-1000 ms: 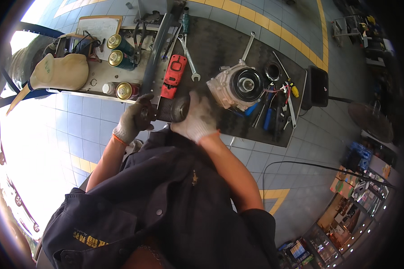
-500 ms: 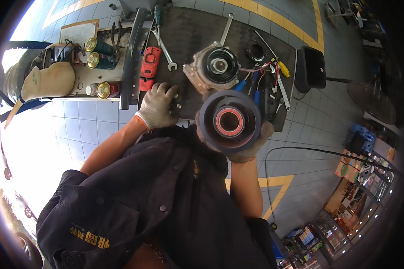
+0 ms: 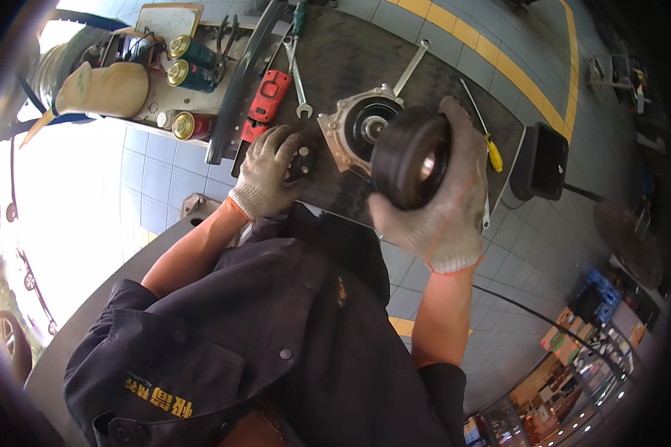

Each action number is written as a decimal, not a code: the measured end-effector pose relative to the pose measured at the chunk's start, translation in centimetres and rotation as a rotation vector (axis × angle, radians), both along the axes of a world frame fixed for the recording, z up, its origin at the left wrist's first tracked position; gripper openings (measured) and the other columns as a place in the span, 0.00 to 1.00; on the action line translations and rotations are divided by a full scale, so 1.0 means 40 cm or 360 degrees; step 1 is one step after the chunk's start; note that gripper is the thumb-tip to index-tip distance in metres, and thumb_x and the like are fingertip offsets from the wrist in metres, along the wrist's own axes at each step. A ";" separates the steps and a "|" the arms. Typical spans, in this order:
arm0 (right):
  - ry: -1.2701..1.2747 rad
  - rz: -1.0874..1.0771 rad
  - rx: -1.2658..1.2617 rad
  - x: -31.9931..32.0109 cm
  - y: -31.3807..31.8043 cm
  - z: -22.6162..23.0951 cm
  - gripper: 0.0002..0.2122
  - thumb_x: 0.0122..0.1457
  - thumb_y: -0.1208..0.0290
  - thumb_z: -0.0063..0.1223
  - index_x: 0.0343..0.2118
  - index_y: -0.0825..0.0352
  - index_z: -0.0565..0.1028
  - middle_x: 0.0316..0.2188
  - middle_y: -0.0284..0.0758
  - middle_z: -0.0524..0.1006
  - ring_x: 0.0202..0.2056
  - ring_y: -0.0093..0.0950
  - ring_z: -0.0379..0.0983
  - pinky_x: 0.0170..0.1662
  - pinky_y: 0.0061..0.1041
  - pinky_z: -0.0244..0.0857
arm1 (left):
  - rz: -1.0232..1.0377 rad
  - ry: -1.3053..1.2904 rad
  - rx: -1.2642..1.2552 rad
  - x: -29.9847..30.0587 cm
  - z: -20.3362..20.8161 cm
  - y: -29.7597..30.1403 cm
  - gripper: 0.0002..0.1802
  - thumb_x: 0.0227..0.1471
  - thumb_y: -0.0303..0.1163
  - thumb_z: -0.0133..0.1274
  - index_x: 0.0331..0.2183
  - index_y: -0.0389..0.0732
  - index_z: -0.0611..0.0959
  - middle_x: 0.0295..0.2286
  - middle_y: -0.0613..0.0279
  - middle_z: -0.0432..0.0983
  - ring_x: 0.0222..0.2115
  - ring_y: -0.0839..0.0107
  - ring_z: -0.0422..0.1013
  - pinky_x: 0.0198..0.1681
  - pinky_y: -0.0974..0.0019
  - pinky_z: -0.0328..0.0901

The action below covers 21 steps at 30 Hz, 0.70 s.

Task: The person disassembles and reassembles a small compressor on a workbench. They use pliers and a screwdriver to remove and install internal components, including a circular metal part and a spring, then secure the assembly with bolts.

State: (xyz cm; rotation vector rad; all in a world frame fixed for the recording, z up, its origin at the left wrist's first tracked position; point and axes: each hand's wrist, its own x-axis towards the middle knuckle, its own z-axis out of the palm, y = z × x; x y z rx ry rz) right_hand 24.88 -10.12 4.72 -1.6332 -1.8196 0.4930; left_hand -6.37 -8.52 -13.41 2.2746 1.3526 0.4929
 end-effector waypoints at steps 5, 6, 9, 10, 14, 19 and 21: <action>-0.0559 0.0120 -0.0204 -0.039 0.097 0.001 0.58 0.36 0.66 0.88 0.77 0.66 0.69 0.59 0.49 0.75 0.59 0.50 0.80 0.61 0.49 0.80 | 0.0331 -0.0464 -0.0073 0.038 0.118 -0.016 0.38 0.49 0.34 0.74 0.62 0.37 0.83 0.59 0.43 0.81 0.59 0.43 0.81 0.63 0.47 0.77; -0.0524 0.0138 -0.0251 -0.045 0.108 -0.003 0.59 0.35 0.65 0.88 0.77 0.62 0.69 0.61 0.50 0.74 0.59 0.52 0.80 0.60 0.52 0.80 | 0.0341 -0.0553 -0.0020 0.045 0.145 -0.010 0.34 0.55 0.31 0.71 0.62 0.34 0.83 0.54 0.44 0.85 0.51 0.49 0.84 0.57 0.53 0.79; -0.0675 0.0215 -0.0235 -0.049 0.128 -0.009 0.59 0.35 0.64 0.89 0.77 0.62 0.70 0.60 0.49 0.75 0.58 0.52 0.81 0.58 0.50 0.82 | 0.0374 -0.0847 -0.0584 0.057 0.225 0.021 0.34 0.59 0.32 0.70 0.65 0.33 0.82 0.51 0.48 0.85 0.48 0.56 0.84 0.53 0.56 0.78; -0.0665 0.0237 -0.0243 -0.050 0.131 -0.011 0.59 0.35 0.64 0.88 0.77 0.62 0.70 0.60 0.49 0.75 0.58 0.52 0.81 0.58 0.50 0.82 | 0.0339 -0.0956 -0.0532 0.075 0.239 0.042 0.34 0.63 0.32 0.68 0.67 0.31 0.80 0.48 0.50 0.85 0.45 0.62 0.83 0.51 0.59 0.77; -0.0587 0.0236 -0.0278 -0.051 0.136 -0.028 0.57 0.35 0.64 0.86 0.76 0.64 0.71 0.59 0.49 0.77 0.57 0.51 0.82 0.58 0.48 0.82 | 0.0341 -0.1001 -0.0711 0.140 0.274 0.095 0.34 0.67 0.33 0.64 0.68 0.28 0.78 0.46 0.49 0.84 0.43 0.66 0.85 0.49 0.62 0.77; -0.0512 0.0298 -0.0225 -0.049 0.146 -0.051 0.53 0.37 0.61 0.85 0.73 0.66 0.73 0.58 0.48 0.77 0.57 0.51 0.80 0.57 0.50 0.81 | 0.0235 -0.0945 -0.0589 0.179 0.272 0.121 0.33 0.66 0.35 0.65 0.67 0.29 0.80 0.45 0.45 0.85 0.42 0.60 0.87 0.47 0.58 0.79; -0.0530 0.0331 -0.0199 -0.046 0.149 -0.053 0.53 0.37 0.62 0.84 0.73 0.65 0.73 0.58 0.48 0.77 0.57 0.51 0.80 0.56 0.50 0.81 | 0.0233 -0.0843 -0.0466 0.186 0.267 0.120 0.33 0.65 0.35 0.66 0.66 0.29 0.81 0.44 0.42 0.86 0.42 0.55 0.87 0.46 0.55 0.79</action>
